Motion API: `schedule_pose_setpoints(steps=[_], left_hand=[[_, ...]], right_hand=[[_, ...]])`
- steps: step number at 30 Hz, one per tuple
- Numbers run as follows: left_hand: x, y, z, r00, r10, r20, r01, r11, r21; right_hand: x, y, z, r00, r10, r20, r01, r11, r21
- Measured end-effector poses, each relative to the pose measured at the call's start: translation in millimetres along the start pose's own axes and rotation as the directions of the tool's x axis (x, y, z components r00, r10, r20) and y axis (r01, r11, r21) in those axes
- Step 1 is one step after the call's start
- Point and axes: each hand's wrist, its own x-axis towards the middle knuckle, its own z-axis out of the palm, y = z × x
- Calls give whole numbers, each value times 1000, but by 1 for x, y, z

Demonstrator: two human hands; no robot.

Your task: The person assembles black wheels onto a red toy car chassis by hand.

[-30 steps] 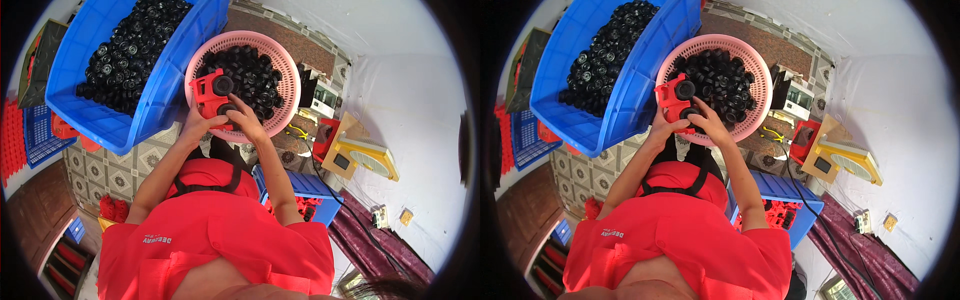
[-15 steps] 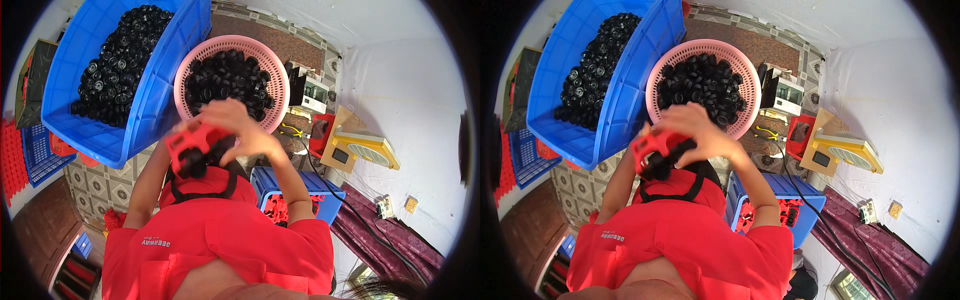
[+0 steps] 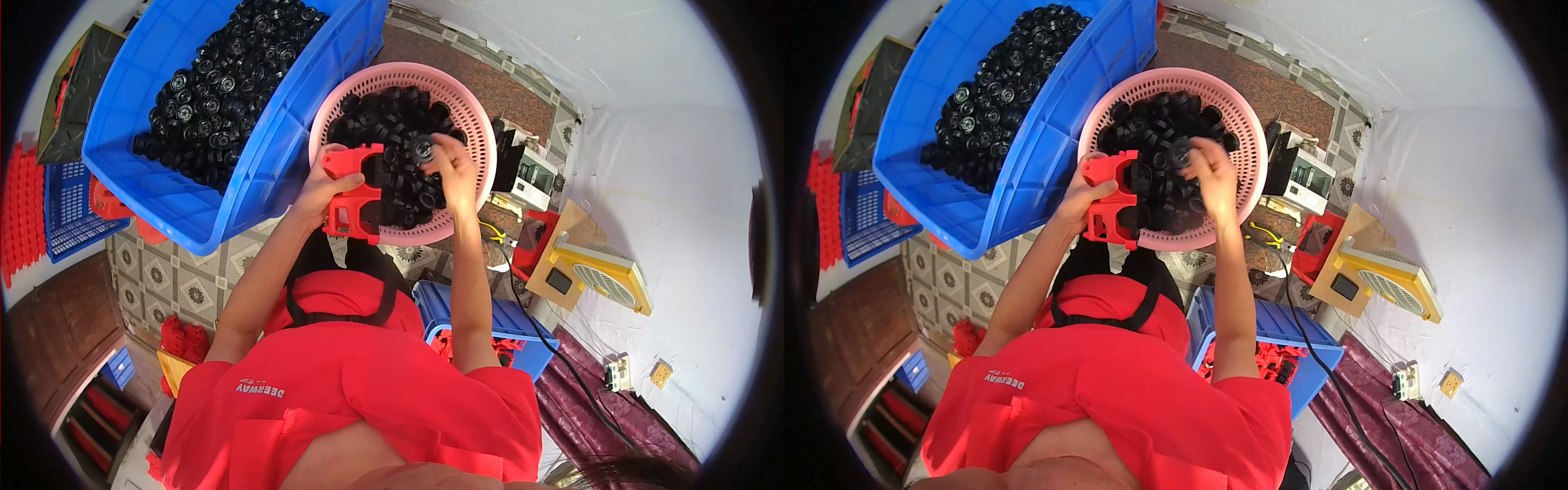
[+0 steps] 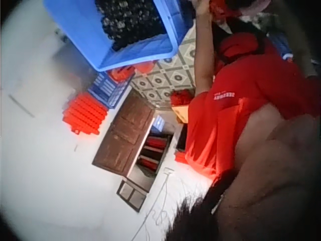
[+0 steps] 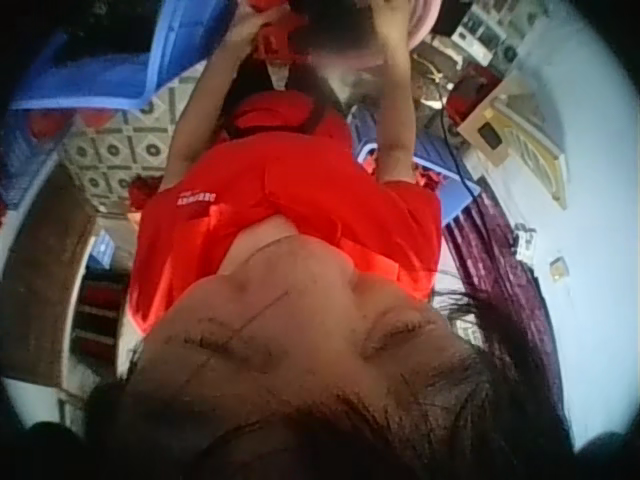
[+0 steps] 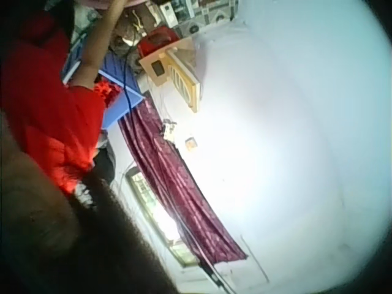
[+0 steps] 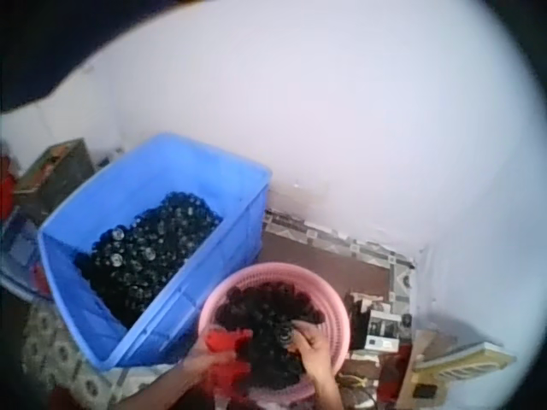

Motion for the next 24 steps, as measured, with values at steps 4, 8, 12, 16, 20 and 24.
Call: schedule_pose_setpoints(steps=[4,8,12,16,20,24], left_hand=[[3,-7,6,1000,11,17,-13,995,102],[2,-9,11,1000,2,-15,1,975,221],[2,-14,5,998,-43,-43,53,968,246],[-6,-13,5,996,-92,-6,91,959,269],[-8,-10,17,997,-72,13,66,969,239],[-9,-9,23,998,-62,-16,64,991,117]], right_hand=[[-38,-32,25,965,1,263,-27,995,96],[-45,-25,30,967,23,253,4,994,-108],[-46,-22,37,891,-399,214,442,663,-605],[-50,-8,45,936,171,308,-97,966,-242],[-51,6,53,975,28,220,-57,990,125],[-45,1,61,977,79,198,-139,942,306]])
